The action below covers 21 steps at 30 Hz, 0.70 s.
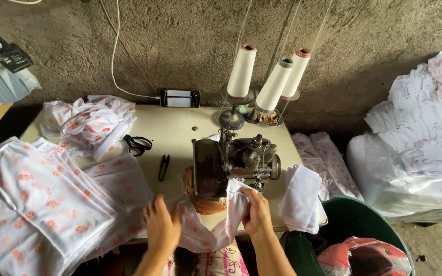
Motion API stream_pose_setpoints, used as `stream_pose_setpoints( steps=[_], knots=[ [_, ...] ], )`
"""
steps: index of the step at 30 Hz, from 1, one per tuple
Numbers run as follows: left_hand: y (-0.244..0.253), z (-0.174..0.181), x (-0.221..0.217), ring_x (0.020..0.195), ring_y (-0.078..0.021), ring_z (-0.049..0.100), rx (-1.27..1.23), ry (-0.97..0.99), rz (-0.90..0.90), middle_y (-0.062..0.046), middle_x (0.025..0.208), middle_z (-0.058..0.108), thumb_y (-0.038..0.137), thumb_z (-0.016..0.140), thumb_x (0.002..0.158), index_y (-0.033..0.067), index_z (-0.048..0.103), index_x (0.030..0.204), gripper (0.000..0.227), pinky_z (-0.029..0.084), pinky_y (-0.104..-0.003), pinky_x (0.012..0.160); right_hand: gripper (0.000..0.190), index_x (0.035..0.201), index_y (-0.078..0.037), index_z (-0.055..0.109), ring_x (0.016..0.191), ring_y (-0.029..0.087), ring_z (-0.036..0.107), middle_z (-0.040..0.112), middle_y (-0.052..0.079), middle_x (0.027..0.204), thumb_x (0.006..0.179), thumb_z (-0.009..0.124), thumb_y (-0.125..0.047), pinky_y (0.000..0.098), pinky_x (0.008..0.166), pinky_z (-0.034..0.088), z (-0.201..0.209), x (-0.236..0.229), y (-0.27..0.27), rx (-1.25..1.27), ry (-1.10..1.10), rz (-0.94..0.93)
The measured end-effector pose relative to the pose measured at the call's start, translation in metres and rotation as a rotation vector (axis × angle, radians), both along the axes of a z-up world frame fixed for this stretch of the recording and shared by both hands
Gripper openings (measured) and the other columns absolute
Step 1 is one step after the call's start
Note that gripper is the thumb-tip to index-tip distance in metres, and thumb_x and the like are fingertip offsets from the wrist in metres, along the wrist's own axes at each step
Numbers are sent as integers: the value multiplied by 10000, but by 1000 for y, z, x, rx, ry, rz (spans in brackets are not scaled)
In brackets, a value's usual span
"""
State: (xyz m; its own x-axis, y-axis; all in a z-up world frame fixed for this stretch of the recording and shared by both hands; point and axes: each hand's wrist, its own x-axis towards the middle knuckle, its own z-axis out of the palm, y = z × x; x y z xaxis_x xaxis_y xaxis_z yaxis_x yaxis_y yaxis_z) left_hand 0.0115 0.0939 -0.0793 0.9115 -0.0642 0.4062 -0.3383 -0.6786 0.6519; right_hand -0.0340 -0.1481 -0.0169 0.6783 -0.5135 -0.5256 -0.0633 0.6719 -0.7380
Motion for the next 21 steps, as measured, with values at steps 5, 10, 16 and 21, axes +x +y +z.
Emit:
stream_pose_setpoints(
  steps=[5, 10, 16, 21],
  knots=[
    [22, -26, 29, 1174, -398, 526, 446, 239, 36, -127, 1201, 633, 482, 697, 820, 154, 707, 1016, 382, 339, -588, 1077, 187, 925, -52, 658, 671, 239, 635, 671, 117, 786, 822, 800, -113, 344, 603, 529, -4, -21, 0, -43, -63, 132],
    [71, 61, 3, 616, -135, 617, -195, 483, -166, -7, 715, 739, 232, 716, 859, 143, 680, 893, 102, 439, -308, 600, 101, 864, 12, 735, 643, 160, 656, 728, 83, 762, 897, 785, -69, 274, 574, 483, 1, -60, -24, -135, -718, 962],
    [157, 168, -75, 625, -99, 520, -446, 260, -166, 11, 650, 657, 94, 766, 842, 91, 603, 702, 214, 393, -208, 643, 342, 1113, -25, 650, 670, 244, 601, 644, 205, 942, 818, 824, -33, 353, 521, 438, -18, -89, -81, -439, -939, 476],
    [163, -138, -34, 1068, -207, 617, 895, -119, 388, -80, 1277, 635, 496, 730, 648, 182, 516, 1403, 846, 364, -306, 1056, 318, 947, -16, 433, 570, 423, 378, 415, 168, 741, 1071, 504, -300, 509, 516, 309, 129, -42, -22, -113, -1712, 1943]
  ],
)
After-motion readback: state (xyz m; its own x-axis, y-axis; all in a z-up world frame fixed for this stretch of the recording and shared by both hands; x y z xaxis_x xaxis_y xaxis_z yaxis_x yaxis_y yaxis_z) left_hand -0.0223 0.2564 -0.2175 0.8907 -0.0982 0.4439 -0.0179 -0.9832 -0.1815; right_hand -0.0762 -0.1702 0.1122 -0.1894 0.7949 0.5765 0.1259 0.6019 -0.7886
